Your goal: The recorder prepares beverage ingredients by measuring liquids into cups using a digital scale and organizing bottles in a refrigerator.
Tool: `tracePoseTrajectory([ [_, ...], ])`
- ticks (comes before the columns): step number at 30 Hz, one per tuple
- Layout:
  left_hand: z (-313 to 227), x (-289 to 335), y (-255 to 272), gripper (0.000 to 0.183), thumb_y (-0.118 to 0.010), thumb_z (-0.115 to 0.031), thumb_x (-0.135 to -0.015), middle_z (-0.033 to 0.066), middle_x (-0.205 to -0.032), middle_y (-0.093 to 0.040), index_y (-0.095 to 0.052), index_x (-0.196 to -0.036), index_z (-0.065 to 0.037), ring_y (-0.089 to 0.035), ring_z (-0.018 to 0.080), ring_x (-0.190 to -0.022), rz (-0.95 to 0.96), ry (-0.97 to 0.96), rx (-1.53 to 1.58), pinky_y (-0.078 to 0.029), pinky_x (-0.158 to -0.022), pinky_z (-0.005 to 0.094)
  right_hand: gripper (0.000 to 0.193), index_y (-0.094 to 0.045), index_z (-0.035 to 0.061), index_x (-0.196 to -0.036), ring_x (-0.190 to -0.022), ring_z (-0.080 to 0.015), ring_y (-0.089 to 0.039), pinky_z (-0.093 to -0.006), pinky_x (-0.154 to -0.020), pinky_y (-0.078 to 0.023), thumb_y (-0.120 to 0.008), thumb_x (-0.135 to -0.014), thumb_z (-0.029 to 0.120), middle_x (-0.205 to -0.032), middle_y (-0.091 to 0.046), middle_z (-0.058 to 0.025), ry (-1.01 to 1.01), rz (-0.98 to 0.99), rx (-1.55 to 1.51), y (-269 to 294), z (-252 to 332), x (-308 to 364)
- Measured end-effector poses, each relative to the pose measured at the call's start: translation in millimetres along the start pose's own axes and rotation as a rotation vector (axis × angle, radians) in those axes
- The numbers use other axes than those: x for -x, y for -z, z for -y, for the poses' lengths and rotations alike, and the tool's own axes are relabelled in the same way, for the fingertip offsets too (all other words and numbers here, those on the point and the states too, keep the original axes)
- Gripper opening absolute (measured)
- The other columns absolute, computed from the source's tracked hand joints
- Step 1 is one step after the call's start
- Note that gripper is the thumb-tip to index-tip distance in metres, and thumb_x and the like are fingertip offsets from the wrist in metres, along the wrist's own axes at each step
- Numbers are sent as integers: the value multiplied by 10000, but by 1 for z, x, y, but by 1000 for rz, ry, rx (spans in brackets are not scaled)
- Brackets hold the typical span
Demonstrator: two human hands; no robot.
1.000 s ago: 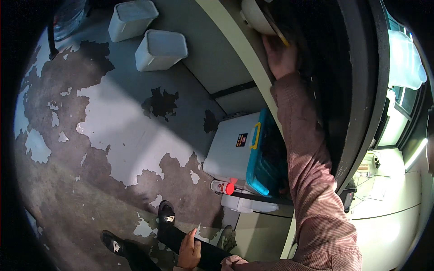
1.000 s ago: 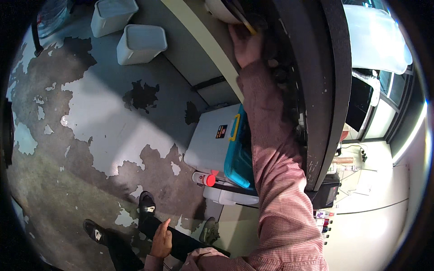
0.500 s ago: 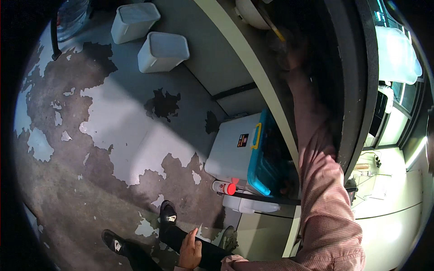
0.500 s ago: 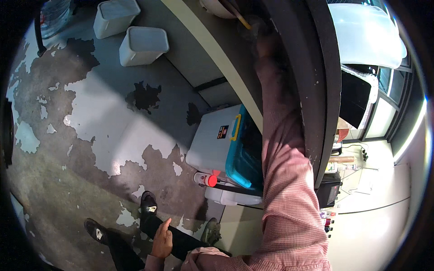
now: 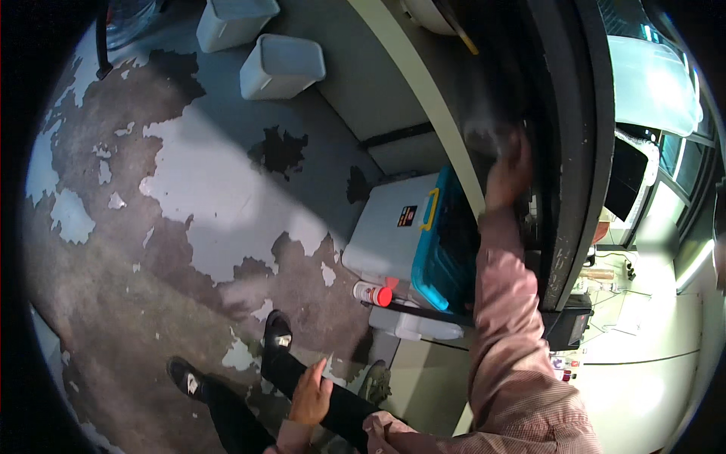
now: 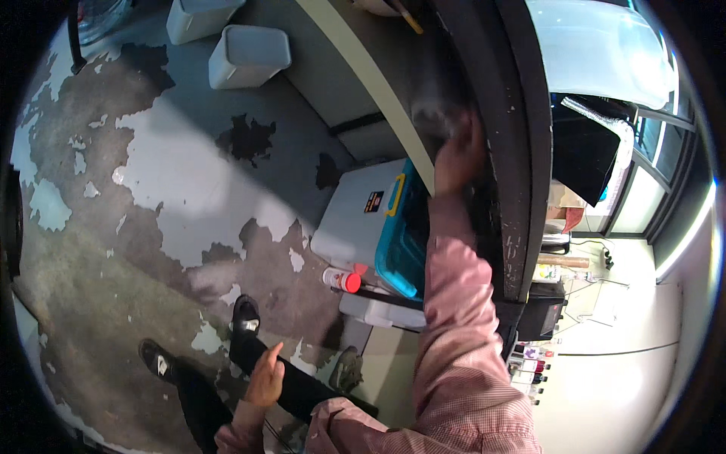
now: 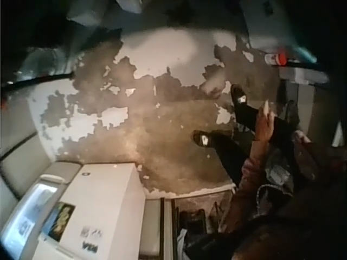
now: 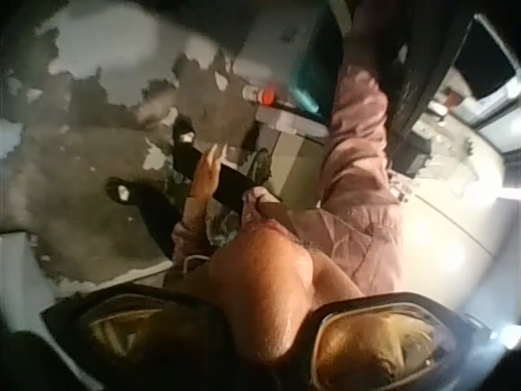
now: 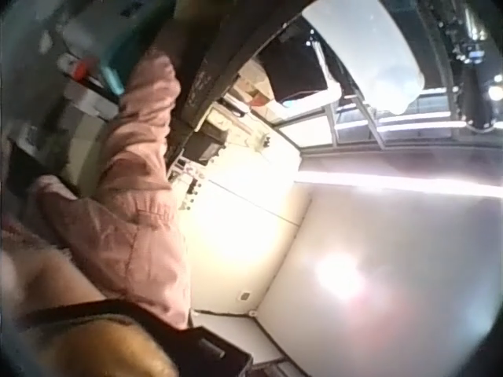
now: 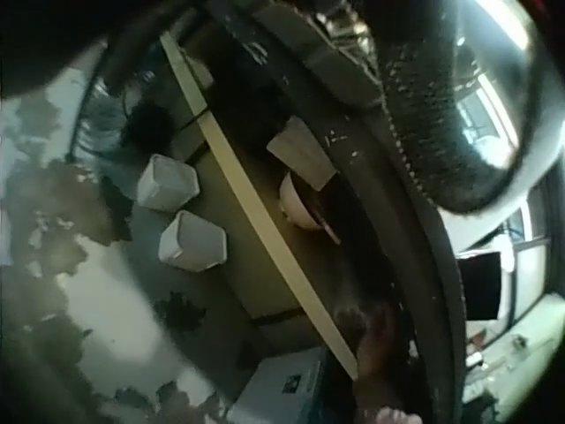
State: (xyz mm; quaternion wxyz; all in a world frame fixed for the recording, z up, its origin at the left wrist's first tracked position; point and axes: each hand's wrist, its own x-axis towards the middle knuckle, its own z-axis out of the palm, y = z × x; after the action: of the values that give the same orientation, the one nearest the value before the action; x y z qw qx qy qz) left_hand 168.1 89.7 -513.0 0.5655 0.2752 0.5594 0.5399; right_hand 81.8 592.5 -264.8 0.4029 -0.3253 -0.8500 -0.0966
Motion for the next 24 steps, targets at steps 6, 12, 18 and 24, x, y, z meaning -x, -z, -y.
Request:
tracePoseTrajectory([
  [6, 12, 19, -6, 498, -377, -274, -1078, 230, -1457, -540, -459, -1475, 14, -519, 368, -1355, -97, 68, 259, -391, -1141, 418, 466, -441, 66, -1478, -1234, -297, -588, -415, -963, -540, -569, -1038, 148, -1418, -536, -122, -751, -92, -689, 128, 36, 124],
  [12, -114, -3, 19, 858, -357, -720, -1012, 144, -1580, -426, -318, -1598, -95, -436, 281, -1431, 97, -8, 573, -367, -1145, 463, 279, -462, 59, -1278, -1212, -254, -609, -410, -983, -558, -586, -1028, 78, -1310, -583, -116, -809, 126, -829, 249, 83, 176],
  [18, -186, -15, 23, 755, -584, -642, -954, 88, -1307, -618, -455, -1457, -95, -615, 244, -1193, -75, 243, 1467, -510, -1002, 465, 190, -557, 27, -1240, -1221, -262, -606, -388, -1081, -454, -522, -1070, 104, -1227, -653, -152, -915, 741, -592, 325, 184, 210],
  [24, -313, 113, 100, 892, -869, -253, -792, 109, -1307, -579, -347, -1490, -63, -601, 253, -1198, -411, -67, 808, -504, -1026, 411, 342, -596, 1, -1267, -1402, -312, -509, -413, -1161, -381, -517, -937, -39, -1449, -559, -229, -511, 1120, -889, 368, 249, 181],
])
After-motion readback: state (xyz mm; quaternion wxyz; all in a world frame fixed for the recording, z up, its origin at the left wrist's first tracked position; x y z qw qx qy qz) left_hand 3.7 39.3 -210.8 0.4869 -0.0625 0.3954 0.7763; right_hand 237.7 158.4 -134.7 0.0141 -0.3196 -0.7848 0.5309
